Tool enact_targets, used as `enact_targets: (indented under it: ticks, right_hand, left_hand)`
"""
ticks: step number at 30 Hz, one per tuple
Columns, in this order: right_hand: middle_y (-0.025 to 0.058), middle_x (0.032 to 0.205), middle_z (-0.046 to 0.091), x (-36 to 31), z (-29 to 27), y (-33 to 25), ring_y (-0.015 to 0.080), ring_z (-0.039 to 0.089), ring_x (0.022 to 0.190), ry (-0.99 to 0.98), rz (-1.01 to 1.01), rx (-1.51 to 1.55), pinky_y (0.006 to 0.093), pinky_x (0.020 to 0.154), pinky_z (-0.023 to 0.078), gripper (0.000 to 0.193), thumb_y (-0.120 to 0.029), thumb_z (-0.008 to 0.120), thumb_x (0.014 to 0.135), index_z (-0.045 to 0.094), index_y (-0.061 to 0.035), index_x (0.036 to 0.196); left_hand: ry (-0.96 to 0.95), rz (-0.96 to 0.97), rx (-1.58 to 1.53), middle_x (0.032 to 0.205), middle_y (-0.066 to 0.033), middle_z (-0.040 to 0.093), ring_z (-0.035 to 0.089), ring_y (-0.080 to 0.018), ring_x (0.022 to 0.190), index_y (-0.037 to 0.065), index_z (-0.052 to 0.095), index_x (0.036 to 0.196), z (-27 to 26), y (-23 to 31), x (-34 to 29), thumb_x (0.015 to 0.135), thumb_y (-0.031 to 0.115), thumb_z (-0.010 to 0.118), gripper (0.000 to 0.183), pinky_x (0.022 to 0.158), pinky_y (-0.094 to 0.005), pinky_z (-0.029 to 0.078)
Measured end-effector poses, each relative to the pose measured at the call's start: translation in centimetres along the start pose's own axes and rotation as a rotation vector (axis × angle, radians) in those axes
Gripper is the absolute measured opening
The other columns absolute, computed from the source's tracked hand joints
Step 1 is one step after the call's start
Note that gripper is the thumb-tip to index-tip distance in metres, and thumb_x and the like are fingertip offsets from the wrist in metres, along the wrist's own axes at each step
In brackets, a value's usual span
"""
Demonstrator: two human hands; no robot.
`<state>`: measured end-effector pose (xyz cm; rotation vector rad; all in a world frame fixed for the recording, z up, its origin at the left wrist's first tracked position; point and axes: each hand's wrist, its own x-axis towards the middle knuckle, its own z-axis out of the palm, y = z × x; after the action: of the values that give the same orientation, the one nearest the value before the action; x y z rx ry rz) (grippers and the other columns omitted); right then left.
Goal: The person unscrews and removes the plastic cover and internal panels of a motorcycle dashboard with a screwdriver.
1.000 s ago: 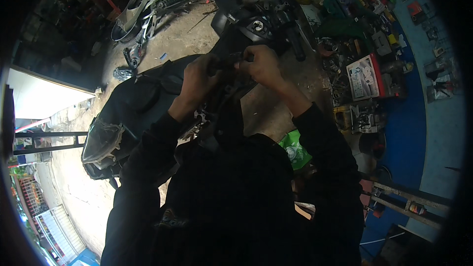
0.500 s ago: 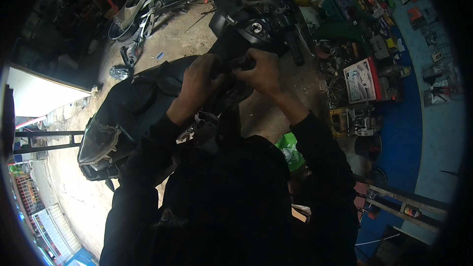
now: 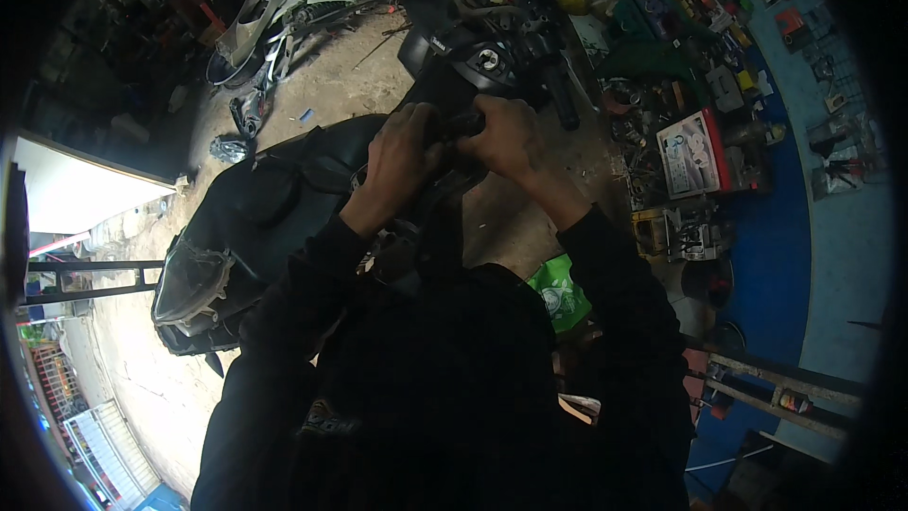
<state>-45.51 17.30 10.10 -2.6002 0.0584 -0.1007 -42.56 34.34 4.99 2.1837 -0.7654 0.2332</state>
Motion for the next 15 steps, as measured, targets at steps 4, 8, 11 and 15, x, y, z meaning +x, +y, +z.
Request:
enact_targets:
  ticks: [4,8,11,15]
  right_hand:
    - [0.0202,0.08,0.066,0.1,-0.4,0.2,0.0374,0.065,0.079,-0.015,0.017,-0.043,0.0429,0.071,0.051,0.04,-0.033,0.073,0.058,0.064,-0.0029,0.082]
    - [0.0204,0.08,0.065,0.4,-0.1,1.7,0.0372,0.065,0.078,-0.042,-0.036,-0.031,0.0427,0.07,0.051,0.041,-0.033,0.073,0.059,0.064,-0.002,0.084]
    - [0.0184,0.08,0.066,0.6,-0.3,2.3,0.034,0.066,0.077,-0.076,-0.062,0.004,0.0409,0.069,0.051,0.04,-0.03,0.075,0.061,0.064,-0.0011,0.087]
    - [0.0105,0.076,0.067,0.3,-0.1,3.7,0.0197,0.067,0.073,-0.16,-0.042,0.448,0.0339,0.067,0.051,0.03,-0.017,0.076,0.069,0.066,0.0,0.091]
  left_hand:
    - [-0.07,0.018,0.062,0.096,-0.0102,0.062,0.059,-0.0325,0.09,0.009,0.058,0.102,0.3,0.0,0.3,0.075,0.016,0.063,0.028,0.077,-0.0435,0.05]
    - [-0.111,0.033,0.069,0.097,-0.0087,0.063,0.059,-0.0321,0.09,0.009,0.059,0.102,0.9,-0.6,0.6,0.075,0.017,0.063,0.029,0.076,-0.0434,0.051]
    - [-0.109,0.028,0.076,0.095,-0.0083,0.064,0.059,-0.0317,0.09,0.01,0.06,0.102,1.5,-0.8,0.9,0.075,0.018,0.063,0.029,0.075,-0.0434,0.051]
    - [-0.099,0.044,0.145,0.092,-0.0084,0.063,0.06,-0.0312,0.088,0.01,0.059,0.099,1.7,-0.7,1.3,0.074,0.019,0.063,0.026,0.072,-0.043,0.051]
